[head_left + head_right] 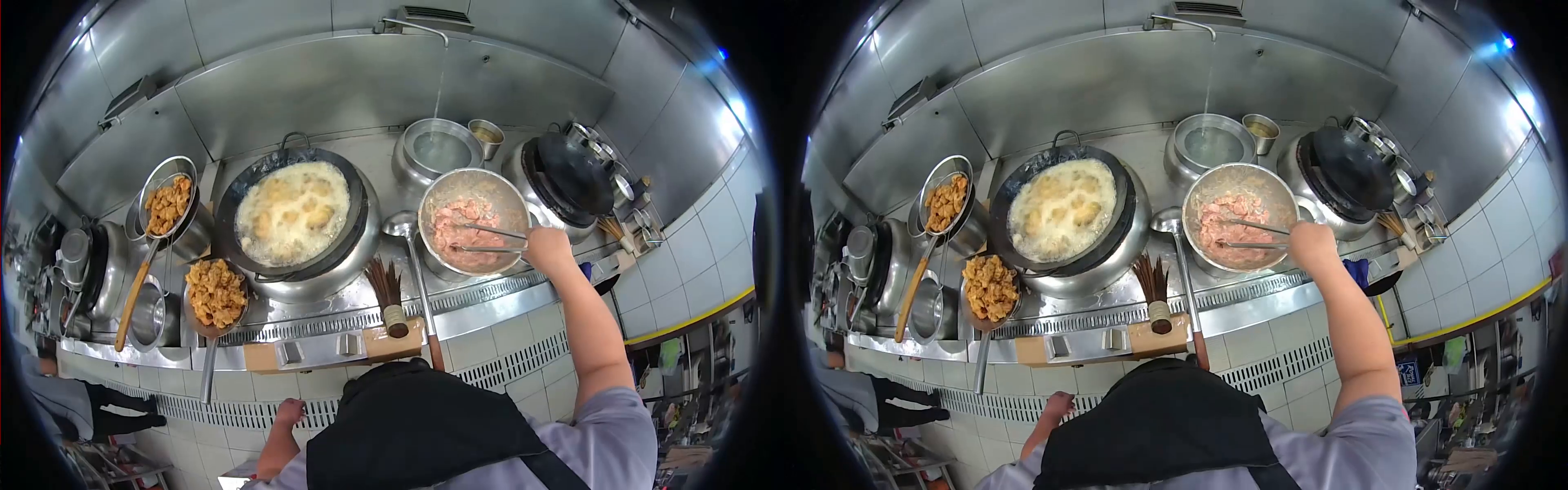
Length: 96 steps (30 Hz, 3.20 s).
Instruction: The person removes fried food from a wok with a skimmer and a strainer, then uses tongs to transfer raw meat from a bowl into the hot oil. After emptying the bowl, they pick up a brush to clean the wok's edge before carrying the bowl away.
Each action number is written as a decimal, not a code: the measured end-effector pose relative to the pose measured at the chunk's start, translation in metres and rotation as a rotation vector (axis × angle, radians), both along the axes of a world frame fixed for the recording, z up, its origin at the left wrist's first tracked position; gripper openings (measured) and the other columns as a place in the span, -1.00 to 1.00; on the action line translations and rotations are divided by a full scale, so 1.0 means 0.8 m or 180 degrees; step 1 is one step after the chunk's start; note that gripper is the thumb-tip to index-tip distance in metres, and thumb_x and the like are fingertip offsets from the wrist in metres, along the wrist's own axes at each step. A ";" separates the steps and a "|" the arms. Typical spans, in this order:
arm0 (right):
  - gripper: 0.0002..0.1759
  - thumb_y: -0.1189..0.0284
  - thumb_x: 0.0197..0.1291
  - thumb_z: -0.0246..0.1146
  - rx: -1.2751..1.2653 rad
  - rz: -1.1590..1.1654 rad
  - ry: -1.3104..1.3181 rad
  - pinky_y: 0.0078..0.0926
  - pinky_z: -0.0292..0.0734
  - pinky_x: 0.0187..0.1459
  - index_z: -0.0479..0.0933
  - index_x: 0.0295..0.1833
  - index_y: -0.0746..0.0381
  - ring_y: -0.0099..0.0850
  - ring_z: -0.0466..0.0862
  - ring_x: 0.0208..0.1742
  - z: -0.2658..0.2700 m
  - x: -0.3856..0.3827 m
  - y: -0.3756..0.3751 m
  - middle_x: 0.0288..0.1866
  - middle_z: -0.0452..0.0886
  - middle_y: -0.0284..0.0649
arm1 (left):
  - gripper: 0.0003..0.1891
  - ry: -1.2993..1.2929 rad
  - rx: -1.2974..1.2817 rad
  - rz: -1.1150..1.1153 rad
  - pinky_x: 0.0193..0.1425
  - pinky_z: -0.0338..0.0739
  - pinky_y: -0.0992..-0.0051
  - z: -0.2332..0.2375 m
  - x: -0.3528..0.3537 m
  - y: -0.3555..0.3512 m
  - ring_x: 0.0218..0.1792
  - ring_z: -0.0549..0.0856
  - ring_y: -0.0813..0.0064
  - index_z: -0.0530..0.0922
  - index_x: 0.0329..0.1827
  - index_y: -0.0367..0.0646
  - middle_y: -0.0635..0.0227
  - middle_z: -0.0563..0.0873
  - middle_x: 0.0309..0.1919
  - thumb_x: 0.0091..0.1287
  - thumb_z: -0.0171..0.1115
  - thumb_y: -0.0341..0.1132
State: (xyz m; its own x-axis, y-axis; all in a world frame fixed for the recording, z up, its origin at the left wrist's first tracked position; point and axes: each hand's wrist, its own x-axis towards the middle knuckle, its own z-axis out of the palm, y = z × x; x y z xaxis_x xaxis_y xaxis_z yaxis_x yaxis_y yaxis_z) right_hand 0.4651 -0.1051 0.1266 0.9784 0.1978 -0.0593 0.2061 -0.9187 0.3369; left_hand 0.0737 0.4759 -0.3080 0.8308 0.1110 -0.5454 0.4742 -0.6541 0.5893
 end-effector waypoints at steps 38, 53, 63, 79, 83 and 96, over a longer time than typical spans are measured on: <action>-0.55 0.15 0.01 0.31 0.0699 0.0493 -0.0147 -0.23 0.55 0.00 0.62 -0.09 0.27 -0.08 0.66 -0.05 0.132 0.015 0.120 -0.12 0.68 -0.02 | -0.64 0.0698 -0.0152 -0.0017 -0.41 0.61 0.40 0.063 -0.173 -0.110 -0.42 0.75 0.37 0.55 -0.14 -0.31 0.18 0.72 -0.41 0.27 0.19 -0.13; -0.75 0.38 0.16 0.15 -0.0015 0.0200 -0.0026 -0.20 0.61 -0.19 0.59 -0.12 0.28 -0.13 0.71 -0.19 0.000 -0.010 0.009 -0.19 0.68 -0.06 | -0.74 0.0530 -0.0652 0.1345 -0.50 0.58 0.47 0.040 -0.033 -0.043 -0.52 0.72 0.42 0.52 -0.22 -0.29 0.23 0.68 -0.47 0.27 0.13 -0.22; -0.68 0.26 0.08 0.31 0.0193 0.0150 -0.0664 -0.20 0.54 -0.07 0.61 -0.15 0.26 -0.11 0.65 -0.10 0.163 -0.038 0.023 -0.13 0.65 -0.10 | -0.79 -0.0390 -0.0029 -0.0371 -0.38 0.62 0.38 -0.017 -0.092 -0.041 -0.44 0.74 0.33 0.61 -0.25 -0.24 0.22 0.74 -0.38 0.25 0.19 -0.26; -0.56 0.12 0.20 0.22 0.0892 0.0537 0.0300 -0.18 0.53 0.06 0.62 -0.04 0.27 -0.08 0.64 0.04 0.069 0.042 0.259 -0.02 0.66 -0.04 | -0.73 0.1432 -0.0842 0.2703 -0.37 0.60 0.44 0.085 -0.104 -0.106 -0.49 0.73 0.48 0.57 -0.21 -0.29 0.25 0.73 -0.45 0.29 0.12 -0.22; -0.58 0.13 0.24 0.18 0.0719 0.0401 0.0491 -0.20 0.53 0.06 0.62 -0.03 0.25 -0.10 0.64 0.05 0.024 0.093 0.314 0.00 0.66 -0.04 | -0.71 0.1281 -0.0844 0.2098 -0.38 0.60 0.45 0.065 -0.107 -0.104 -0.48 0.73 0.46 0.54 -0.21 -0.35 0.24 0.72 -0.46 0.30 0.13 -0.23; -0.58 0.18 0.08 0.28 0.0320 0.0322 -0.0404 -0.20 0.55 0.00 0.60 -0.10 0.30 -0.13 0.65 -0.01 0.185 0.029 0.143 -0.07 0.65 0.03 | -0.80 0.1059 -0.0912 0.0983 -0.53 0.55 0.40 0.087 -0.128 -0.084 -0.47 0.71 0.35 0.50 -0.16 -0.26 0.13 0.68 -0.38 0.36 0.11 -0.28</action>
